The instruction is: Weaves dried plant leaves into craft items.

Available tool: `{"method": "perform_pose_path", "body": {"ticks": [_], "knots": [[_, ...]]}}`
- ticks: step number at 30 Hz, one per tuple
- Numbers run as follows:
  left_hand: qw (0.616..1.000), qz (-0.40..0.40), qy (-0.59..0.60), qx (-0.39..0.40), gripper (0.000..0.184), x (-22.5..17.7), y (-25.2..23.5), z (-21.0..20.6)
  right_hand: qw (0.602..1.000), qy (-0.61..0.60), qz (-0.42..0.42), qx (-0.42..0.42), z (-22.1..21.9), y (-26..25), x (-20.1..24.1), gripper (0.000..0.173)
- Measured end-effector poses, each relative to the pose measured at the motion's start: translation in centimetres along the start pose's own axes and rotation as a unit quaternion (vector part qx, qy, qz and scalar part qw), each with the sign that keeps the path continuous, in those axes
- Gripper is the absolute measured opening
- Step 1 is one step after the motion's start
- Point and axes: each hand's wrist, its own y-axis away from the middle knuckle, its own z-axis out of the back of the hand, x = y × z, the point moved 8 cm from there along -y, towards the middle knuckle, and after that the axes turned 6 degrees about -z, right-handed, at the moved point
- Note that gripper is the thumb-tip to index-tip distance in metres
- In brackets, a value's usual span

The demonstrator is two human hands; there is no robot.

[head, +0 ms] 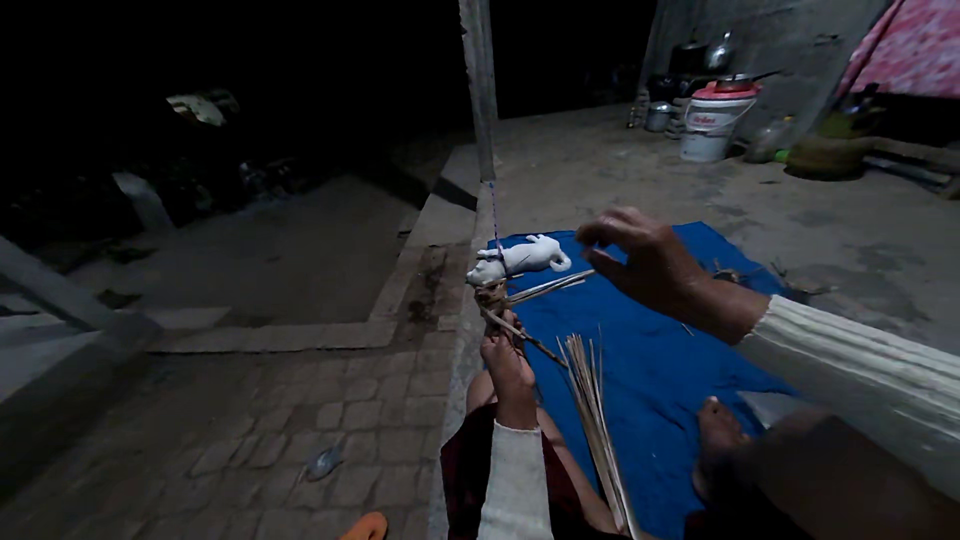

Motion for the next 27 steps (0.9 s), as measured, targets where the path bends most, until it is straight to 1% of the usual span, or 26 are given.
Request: {"method": "perform_pose_path", "body": {"ticks": [1,2,4,5,6,7,10,11,14,17,20,21,22,23,24,26,27], "knots": [[1.0,0.012,0.008,0.011,0.008,0.3,0.5,-0.6,0.999,0.004,-0.006,0.047,-1.3,0.1,-0.6,0.011],[0.999,0.024,0.008,0.027,0.008,0.5,1.2,-1.3,0.992,0.005,-0.037,0.117,-2.8,0.4,-1.1,0.012],[0.997,0.049,0.0,0.061,0.01,0.9,2.8,-2.7,0.956,0.006,-0.121,0.269,-5.8,1.3,-2.2,0.027],[0.996,0.056,-0.005,0.076,0.011,1.1,3.6,-3.3,0.939,-0.004,-0.145,0.311,-6.9,1.7,-2.7,0.032],[0.994,0.06,-0.003,0.09,0.013,1.3,4.3,-3.8,0.934,-0.027,-0.158,0.321,-7.4,1.9,-3.2,0.033],[0.993,0.06,0.002,0.102,0.015,1.5,5.0,-4.3,0.933,-0.061,-0.173,0.31,-7.6,1.9,-3.6,0.031],[0.993,0.042,0.035,0.107,0.021,1.8,5.7,-4.7,0.921,-0.184,-0.245,0.239,-7.2,1.7,-4.2,0.014],[0.993,0.033,0.049,0.107,0.022,1.8,5.8,-4.8,0.919,-0.199,-0.254,0.225,-7.0,1.7,-4.0,0.011],[0.992,0.012,0.077,0.094,0.02,1.5,6.1,-4.7,0.929,-0.165,-0.245,0.225,-6.9,1.7,-3.0,0.016],[0.99,0.052,0.098,0.089,0.019,1.8,6.4,-4.7,0.926,-0.163,-0.248,0.231,-7.1,1.7,-2.9,0.02],[0.982,0.092,0.126,0.103,0.024,2.2,6.5,-4.4,0.92,-0.207,-0.239,0.232,-7.6,1.8,-3.0,0.016],[0.982,0.083,0.12,0.121,0.027,2.1,6.6,-4.2,0.915,-0.23,-0.235,0.234,-7.7,1.8,-2.9,0.016],[0.983,0.056,0.1,0.145,0.029,1.9,6.5,-3.8,0.907,-0.256,-0.235,0.237,-7.8,1.9,-2.6,0.015],[0.986,0.033,0.073,0.149,0.029,1.7,6.2,-3.5,0.9,-0.277,-0.237,0.239,-7.9,2.0,-2.4,0.013],[0.99,0.022,0.049,0.128,0.025,1.6,5.7,-3.2,0.895,-0.287,-0.241,0.242,-7.9,2.0,-2.2,0.012],[0.994,-0.007,0.002,0.106,0.02,1.4,4.9,-3.1,0.899,-0.258,-0.249,0.252,-7.7,2.0,-2.3,0.014],[0.994,-0.03,-0.014,0.103,0.018,1.1,4.7,-3.2,0.903,-0.212,-0.255,0.273,-7.6,2.1,-2.6,0.018]]}}
